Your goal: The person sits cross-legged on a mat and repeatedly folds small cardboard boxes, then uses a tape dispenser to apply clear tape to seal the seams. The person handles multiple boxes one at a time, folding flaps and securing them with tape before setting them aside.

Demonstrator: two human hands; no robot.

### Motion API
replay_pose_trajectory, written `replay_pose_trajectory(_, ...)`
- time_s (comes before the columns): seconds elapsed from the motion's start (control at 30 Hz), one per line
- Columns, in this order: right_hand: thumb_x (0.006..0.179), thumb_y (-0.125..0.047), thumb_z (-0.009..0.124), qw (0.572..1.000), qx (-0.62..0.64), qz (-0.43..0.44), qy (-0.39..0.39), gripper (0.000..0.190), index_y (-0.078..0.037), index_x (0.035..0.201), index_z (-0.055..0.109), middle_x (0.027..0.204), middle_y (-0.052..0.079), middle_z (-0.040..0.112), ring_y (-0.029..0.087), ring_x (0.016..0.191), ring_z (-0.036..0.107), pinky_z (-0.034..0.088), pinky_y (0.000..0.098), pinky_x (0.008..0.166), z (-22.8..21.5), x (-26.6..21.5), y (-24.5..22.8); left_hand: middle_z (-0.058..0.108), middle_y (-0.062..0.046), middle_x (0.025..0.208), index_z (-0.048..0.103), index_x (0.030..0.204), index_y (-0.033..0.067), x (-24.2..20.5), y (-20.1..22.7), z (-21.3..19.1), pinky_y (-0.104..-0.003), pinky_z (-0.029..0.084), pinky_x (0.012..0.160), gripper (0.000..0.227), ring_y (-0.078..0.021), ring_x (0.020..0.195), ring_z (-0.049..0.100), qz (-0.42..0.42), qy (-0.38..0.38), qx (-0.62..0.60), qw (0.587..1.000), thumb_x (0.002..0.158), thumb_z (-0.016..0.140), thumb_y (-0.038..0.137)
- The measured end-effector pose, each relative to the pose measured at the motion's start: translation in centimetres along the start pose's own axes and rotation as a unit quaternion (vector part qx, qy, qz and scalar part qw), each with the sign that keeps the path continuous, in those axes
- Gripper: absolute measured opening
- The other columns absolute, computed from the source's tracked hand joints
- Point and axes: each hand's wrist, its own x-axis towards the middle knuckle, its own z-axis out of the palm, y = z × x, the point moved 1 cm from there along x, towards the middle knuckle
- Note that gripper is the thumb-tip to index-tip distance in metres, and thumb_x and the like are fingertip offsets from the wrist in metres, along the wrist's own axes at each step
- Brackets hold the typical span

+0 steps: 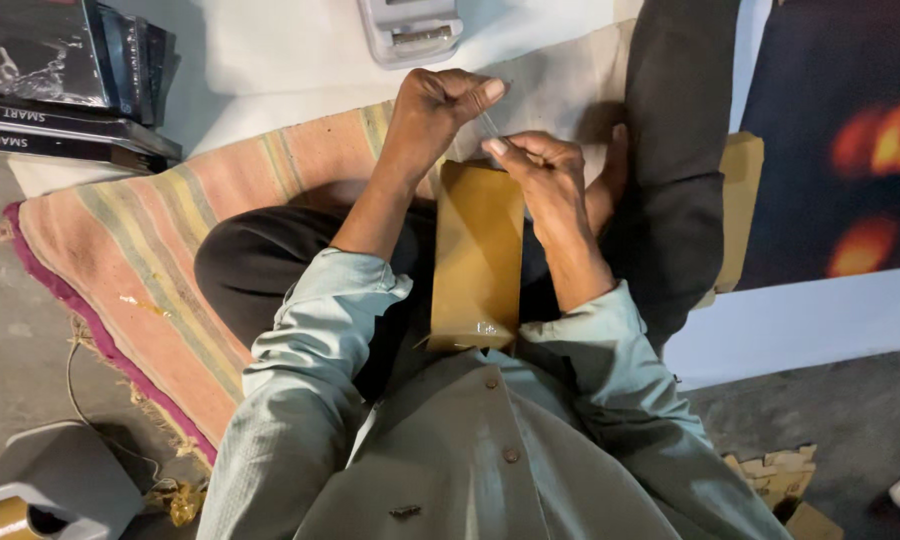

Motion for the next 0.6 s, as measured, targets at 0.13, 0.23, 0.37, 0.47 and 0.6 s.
replay_pose_trajectory(0.13,0.093,-0.012,0.078,0.998,-0.015,0.053,0.007,0.014,0.001,0.100,0.078,0.080,0.002,0.072,0.006,0.065,0.057,0.047,0.0228,0.060,-1.7,-2.0,0.9,0.070,-0.007,0.073,0.078,0.086,-0.0055,-0.3,-1.0,1.1,-0.028,0.048,0.062,0.033,-0.0068,0.065,0.054,-0.004,-0.040,0.052,0.998,0.091,0.083,0.027)
replay_pose_trajectory(0.23,0.093,-0.013,0.079,0.991,-0.076,0.100,0.034,0.021,0.003,0.107,0.078,0.082,0.004,0.074,0.007,0.066,0.058,0.046,0.0242,0.059,-2.3,-2.5,2.3,0.071,-0.008,0.069,0.079,0.086,-0.0037,-0.6,-2.0,1.9,-0.028,0.050,0.059,0.034,-0.0072,0.062,0.057,-0.026,-0.049,0.071,0.996,0.089,0.084,0.029)
replay_pose_trajectory(0.37,0.084,-0.010,0.085,0.982,-0.174,0.043,0.061,0.042,0.002,0.117,0.063,0.082,0.007,0.076,0.012,0.073,0.072,0.056,0.0263,0.066,-2.0,-2.2,3.4,0.073,-0.006,0.064,0.079,0.079,-0.0007,-1.0,-2.4,1.8,-0.030,0.052,0.056,0.033,-0.0107,0.056,0.065,-0.072,-0.067,0.085,0.991,0.087,0.083,0.031)
replay_pose_trajectory(0.47,0.083,-0.011,0.087,0.974,-0.208,0.052,0.079,0.040,0.001,0.112,0.062,0.083,0.009,0.076,0.014,0.074,0.073,0.057,0.0284,0.067,-1.8,-2.2,3.6,0.070,-0.008,0.061,0.078,0.074,-0.0003,-0.9,-2.4,1.8,-0.032,0.051,0.054,0.035,-0.0130,0.053,0.062,-0.111,-0.070,0.144,0.981,0.088,0.082,0.031)
replay_pose_trajectory(0.6,0.083,-0.011,0.088,0.966,-0.235,0.023,0.102,0.036,-0.001,0.106,0.062,0.084,0.010,0.074,0.015,0.073,0.071,0.057,0.0296,0.066,-1.2,-2.8,3.4,0.072,-0.008,0.062,0.079,0.075,0.0010,-0.8,-2.6,1.8,-0.031,0.051,0.055,0.034,-0.0120,0.053,0.063,-0.090,-0.069,0.168,0.979,0.090,0.080,0.031)
